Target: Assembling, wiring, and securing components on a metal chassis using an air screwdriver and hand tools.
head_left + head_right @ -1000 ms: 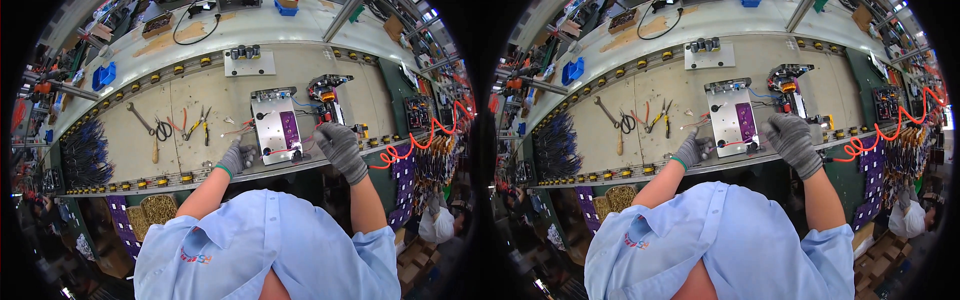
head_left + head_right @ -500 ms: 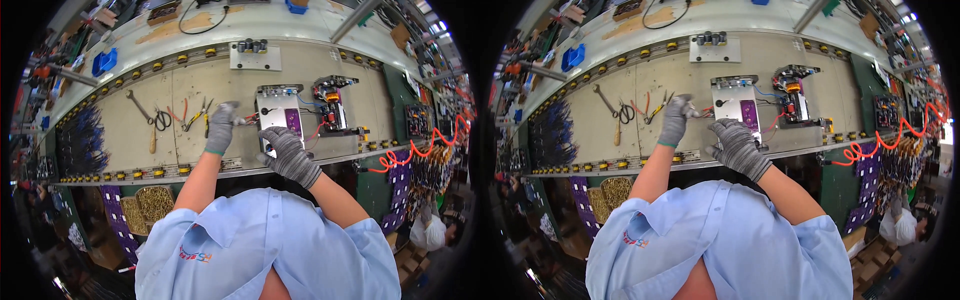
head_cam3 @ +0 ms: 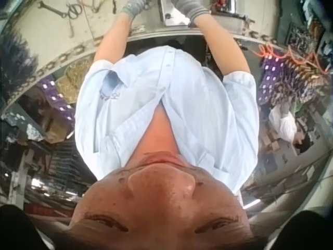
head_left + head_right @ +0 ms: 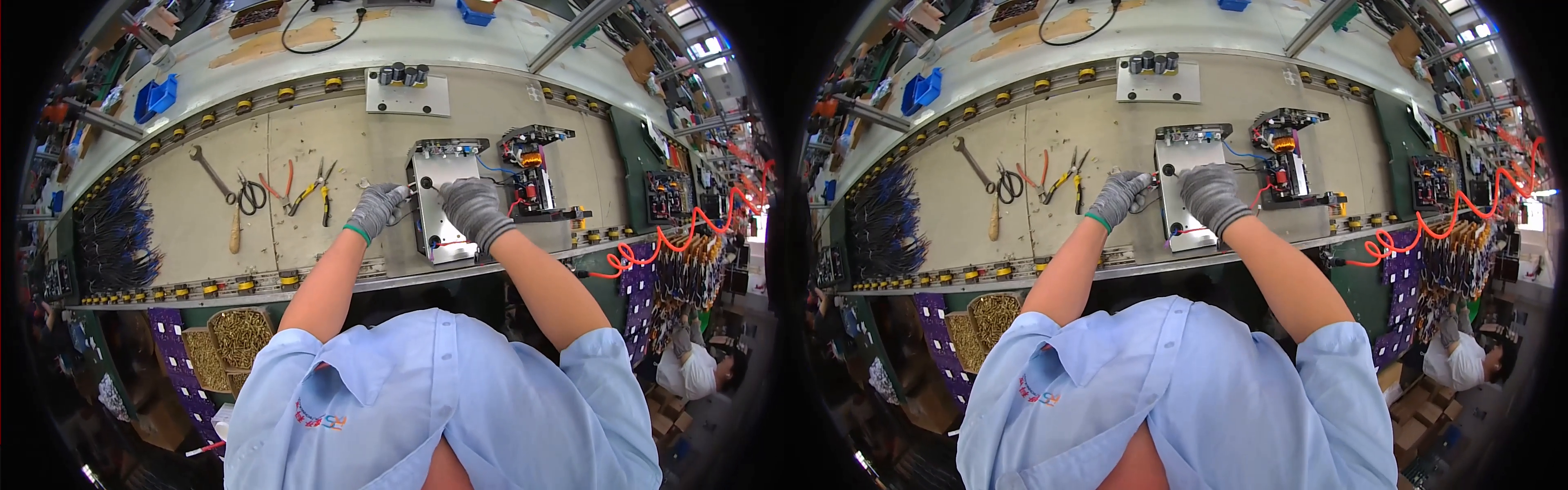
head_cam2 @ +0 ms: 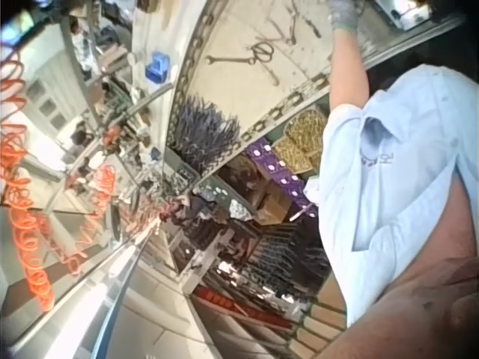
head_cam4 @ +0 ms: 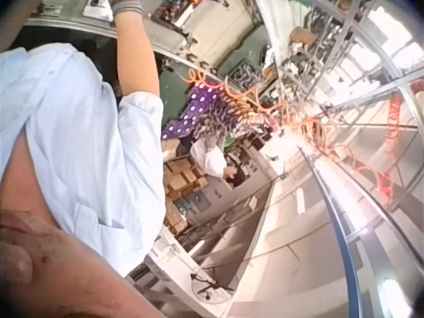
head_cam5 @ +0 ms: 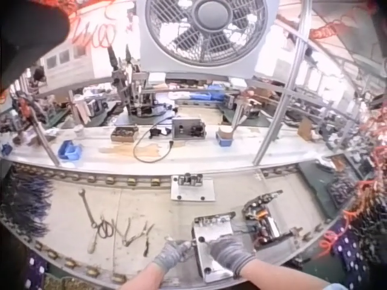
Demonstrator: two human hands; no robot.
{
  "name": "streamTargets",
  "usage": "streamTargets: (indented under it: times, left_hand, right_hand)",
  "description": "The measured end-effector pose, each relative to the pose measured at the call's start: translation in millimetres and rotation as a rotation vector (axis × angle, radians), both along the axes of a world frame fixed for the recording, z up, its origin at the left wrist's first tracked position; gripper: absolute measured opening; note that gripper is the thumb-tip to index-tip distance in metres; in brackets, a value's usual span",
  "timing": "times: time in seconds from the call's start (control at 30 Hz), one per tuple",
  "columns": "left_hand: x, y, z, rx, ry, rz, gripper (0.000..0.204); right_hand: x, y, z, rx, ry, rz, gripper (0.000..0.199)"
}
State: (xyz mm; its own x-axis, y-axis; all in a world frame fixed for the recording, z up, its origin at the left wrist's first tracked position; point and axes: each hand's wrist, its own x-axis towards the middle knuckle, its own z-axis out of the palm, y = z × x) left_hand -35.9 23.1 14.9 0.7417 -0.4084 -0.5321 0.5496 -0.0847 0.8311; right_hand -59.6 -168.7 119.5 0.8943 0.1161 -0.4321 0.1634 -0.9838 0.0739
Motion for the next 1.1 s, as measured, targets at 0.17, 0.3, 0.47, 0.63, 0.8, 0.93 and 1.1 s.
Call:
streamTargets:
  times: [0.17,0.3,0.47,0.63,0.8,0.93,1.1]
  left_hand:
    - [25.6,-8.6,-21.0,-0.222,0.130,-0.111,0.020]
    - [35.8,-10.1,-26.2,-0.631,0.376,-0.061,0.011]
    - [43.5,-27.6,-1.1,-0.270,0.411,-0.007,0.027]
    - [43.9,-52.3,24.8,0.306,0.152,-0.164,0.038]
    - [47.8,-34.5,51.0,0.336,-0.131,-0.263,0.042]
    - [53.3,-43.0,88.8,0.982,-0.658,-0.770,0.046]
    - [43.6,-5.2,101.0,0.224,-0.498,-0.459,0.045]
  right_hand:
    - [-26.0,7.4,-23.6,0.017,0.012,0.000,0.022]
    - [-24.6,-0.6,-32.7,0.212,0.015,-0.035,0.021]
    - [-21.0,-5.9,-36.4,0.327,0.028,-0.032,0.025]
    - [-18.1,-5.0,-40.3,0.325,0.052,-0.037,0.028]
    - [-21.8,-8.3,-39.4,0.366,-0.005,-0.056,0.029]
    - [-22.2,-7.9,-38.1,0.357,0.037,-0.059,0.026]
    - [-22.7,-8.5,-37.3,0.363,0.032,-0.071,0.028]
